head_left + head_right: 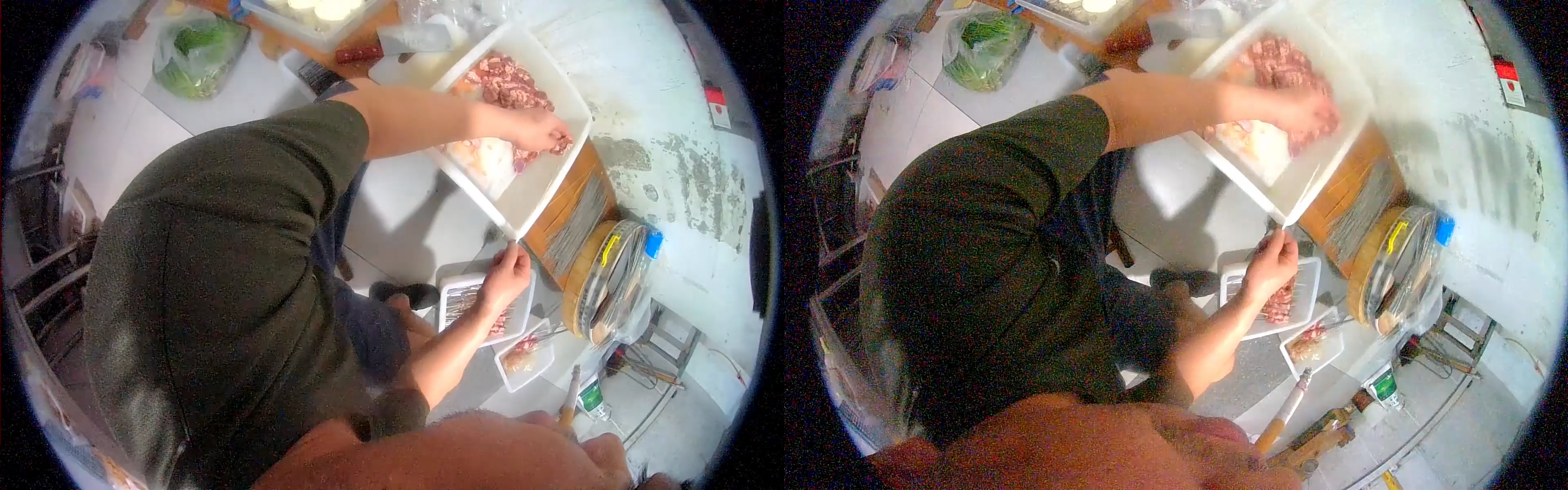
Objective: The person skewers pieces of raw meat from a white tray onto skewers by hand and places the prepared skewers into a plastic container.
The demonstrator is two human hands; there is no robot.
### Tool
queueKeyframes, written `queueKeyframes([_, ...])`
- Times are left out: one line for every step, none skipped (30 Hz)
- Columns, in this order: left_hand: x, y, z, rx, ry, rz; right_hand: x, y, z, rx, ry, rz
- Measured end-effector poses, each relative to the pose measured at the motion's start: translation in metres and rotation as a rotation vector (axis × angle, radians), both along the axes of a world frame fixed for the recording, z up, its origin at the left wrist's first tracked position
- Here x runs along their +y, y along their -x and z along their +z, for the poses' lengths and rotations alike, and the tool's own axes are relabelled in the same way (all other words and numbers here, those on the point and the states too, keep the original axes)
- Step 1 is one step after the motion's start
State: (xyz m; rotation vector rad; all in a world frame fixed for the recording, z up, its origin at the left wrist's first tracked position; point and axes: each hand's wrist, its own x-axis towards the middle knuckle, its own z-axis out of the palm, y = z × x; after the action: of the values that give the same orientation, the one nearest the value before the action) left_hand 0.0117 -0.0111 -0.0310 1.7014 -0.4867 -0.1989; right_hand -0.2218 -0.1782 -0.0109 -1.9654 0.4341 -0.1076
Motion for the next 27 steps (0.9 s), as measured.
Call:
queueKeyframes([-0.002,-0.004,-0.004,-0.013,0.016,-0.01,0.0,0.0,0.0,-0.005,-0.044,-0.012])
queueKeyframes([-0.002,-0.004,-0.003,-0.026,0.032,-0.02,0.0,0.0,-0.001,-0.003,-0.102,-0.012])
queueKeyframes([-0.001,-0.004,-0.001,0.035,0.096,-0.039,0.0,0.001,-0.002,0.0,-0.16,-0.011])
queueKeyframes([-0.001,-0.005,0.001,0.096,0.161,-0.058,0.0,0.001,-0.002,0.003,-0.218,-0.011])
queueKeyframes([0.0,-0.005,0.004,0.157,0.226,-0.077,0.002,0.001,0.0,0.0,-0.256,-0.027])
queueKeyframes([0.0,-0.005,0.005,0.183,0.306,-0.08,0.005,0.001,0.002,-0.003,-0.295,-0.043])
queueKeyframes([0.0,-0.005,0.006,0.21,0.387,-0.083,0.007,0.001,0.004,-0.005,-0.333,-0.059])
queueKeyframes([0.001,-0.002,0.009,0.237,0.468,-0.085,0.007,0.001,0.005,-0.003,-0.357,-0.056])
queueKeyframes([0.002,0.0,0.013,0.247,0.462,-0.095,0.006,0.002,0.005,-0.002,-0.383,-0.054])
queueKeyframes([0.004,0.002,0.016,0.256,0.455,-0.104,0.006,0.001,0.005,-0.001,-0.409,-0.049])
queueKeyframes([0.008,0.005,0.021,0.265,0.449,-0.111,0.007,0.001,0.005,-0.003,-0.399,-0.036])
queueKeyframes([0.011,0.006,0.023,0.274,0.443,-0.108,0.007,0.002,0.005,-0.005,-0.389,-0.022])
queueKeyframes([0.013,0.007,0.025,0.282,0.439,-0.106,0.007,0.002,0.004,-0.008,-0.378,-0.011])
queueKeyframes([0.013,0.008,0.025,0.292,0.436,-0.105,0.006,0.002,0.003,-0.01,-0.384,-0.018])
queueKeyframes([0.013,0.007,0.024,0.265,0.427,-0.108,0.007,0.001,0.002,-0.014,-0.391,-0.027])
queueKeyframes([0.012,0.005,0.023,0.238,0.418,-0.112,0.006,0.001,0.001,-0.018,-0.398,-0.035])
queueKeyframes([0.012,0.005,0.023,0.211,0.409,-0.114,0.007,0.001,0.001,-0.017,-0.394,-0.032])
queueKeyframes([0.012,0.005,0.024,0.241,0.43,-0.114,0.007,0.001,0.002,-0.015,-0.39,-0.028])
queueKeyframes([0.012,0.006,0.025,0.272,0.45,-0.114,0.008,0.001,0.002,-0.014,-0.387,-0.024])
queueKeyframes([0.012,0.007,0.026,0.302,0.471,-0.114,0.009,0.002,0.003,-0.009,-0.386,-0.021])
queueKeyframes([0.013,0.006,0.026,0.299,0.47,-0.109,0.01,0.002,0.003,-0.005,-0.384,-0.019])
queueKeyframes([0.013,0.006,0.026,0.295,0.47,-0.104,0.008,0.002,0.002,0.0,-0.382,-0.016])
queueKeyframes([0.014,0.006,0.028,0.29,0.469,-0.1,0.007,0.002,0.002,-0.003,-0.383,-0.006])
queueKeyframes([0.014,0.007,0.029,0.275,0.468,-0.071,0.006,0.002,0.001,-0.006,-0.385,0.004])
queueKeyframes([0.013,0.01,0.03,0.259,0.466,-0.042,0.006,0.002,0.001,-0.008,-0.387,0.015])
queueKeyframes([0.013,0.011,0.031,0.244,0.464,-0.013,0.007,0.002,0.001,-0.006,-0.384,0.01])
queueKeyframes([0.013,0.011,0.03,0.234,0.473,-0.023,0.007,0.002,0.002,-0.002,-0.381,0.005])
